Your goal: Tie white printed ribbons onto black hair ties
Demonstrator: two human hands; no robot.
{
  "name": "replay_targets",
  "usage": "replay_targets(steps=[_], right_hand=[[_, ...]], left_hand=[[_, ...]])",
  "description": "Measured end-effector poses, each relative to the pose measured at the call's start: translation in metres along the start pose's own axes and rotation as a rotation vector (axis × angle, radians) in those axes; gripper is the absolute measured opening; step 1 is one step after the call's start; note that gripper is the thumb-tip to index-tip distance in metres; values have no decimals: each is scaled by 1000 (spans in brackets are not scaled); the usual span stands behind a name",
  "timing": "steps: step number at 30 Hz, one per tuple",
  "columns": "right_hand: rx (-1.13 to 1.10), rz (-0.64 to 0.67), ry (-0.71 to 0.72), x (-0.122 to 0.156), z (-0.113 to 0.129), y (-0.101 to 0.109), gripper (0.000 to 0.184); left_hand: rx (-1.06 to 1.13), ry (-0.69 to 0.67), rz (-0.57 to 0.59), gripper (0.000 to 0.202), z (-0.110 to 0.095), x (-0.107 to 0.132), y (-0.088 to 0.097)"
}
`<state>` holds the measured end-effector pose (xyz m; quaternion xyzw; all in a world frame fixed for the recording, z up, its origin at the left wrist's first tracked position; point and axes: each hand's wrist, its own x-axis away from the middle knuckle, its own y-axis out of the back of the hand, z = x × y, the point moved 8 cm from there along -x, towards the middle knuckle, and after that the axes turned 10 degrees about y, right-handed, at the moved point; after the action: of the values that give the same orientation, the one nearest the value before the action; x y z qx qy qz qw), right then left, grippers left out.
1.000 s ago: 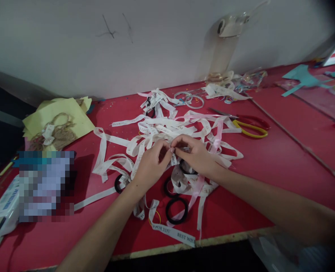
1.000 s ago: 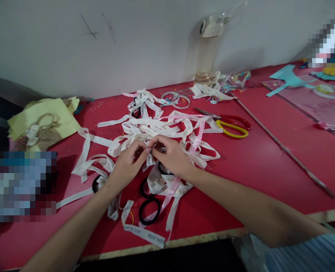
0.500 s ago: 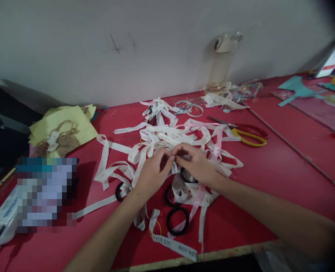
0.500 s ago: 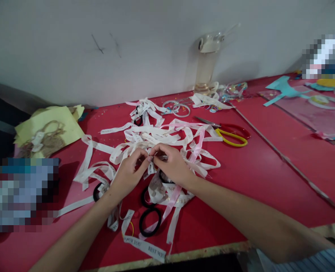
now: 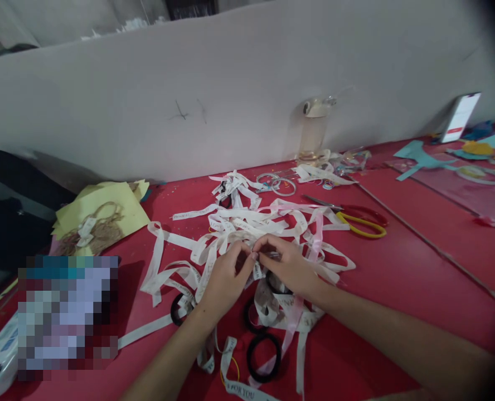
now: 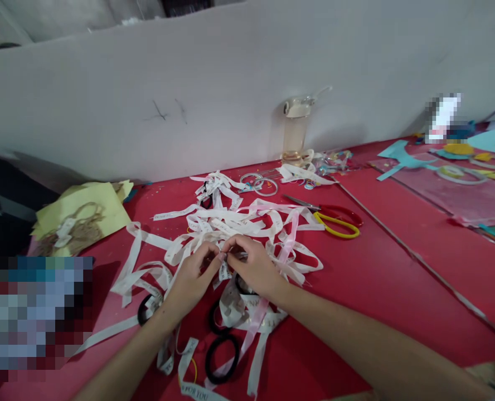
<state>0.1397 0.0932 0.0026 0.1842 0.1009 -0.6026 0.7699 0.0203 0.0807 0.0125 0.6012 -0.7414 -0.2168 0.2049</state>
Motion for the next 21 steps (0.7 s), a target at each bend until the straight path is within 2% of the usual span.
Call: replay_targets(steps=[21], right_hand=[[12,11,22,1,1,0,13]], left_hand=[[11,-24,-8,18,0,1,0]])
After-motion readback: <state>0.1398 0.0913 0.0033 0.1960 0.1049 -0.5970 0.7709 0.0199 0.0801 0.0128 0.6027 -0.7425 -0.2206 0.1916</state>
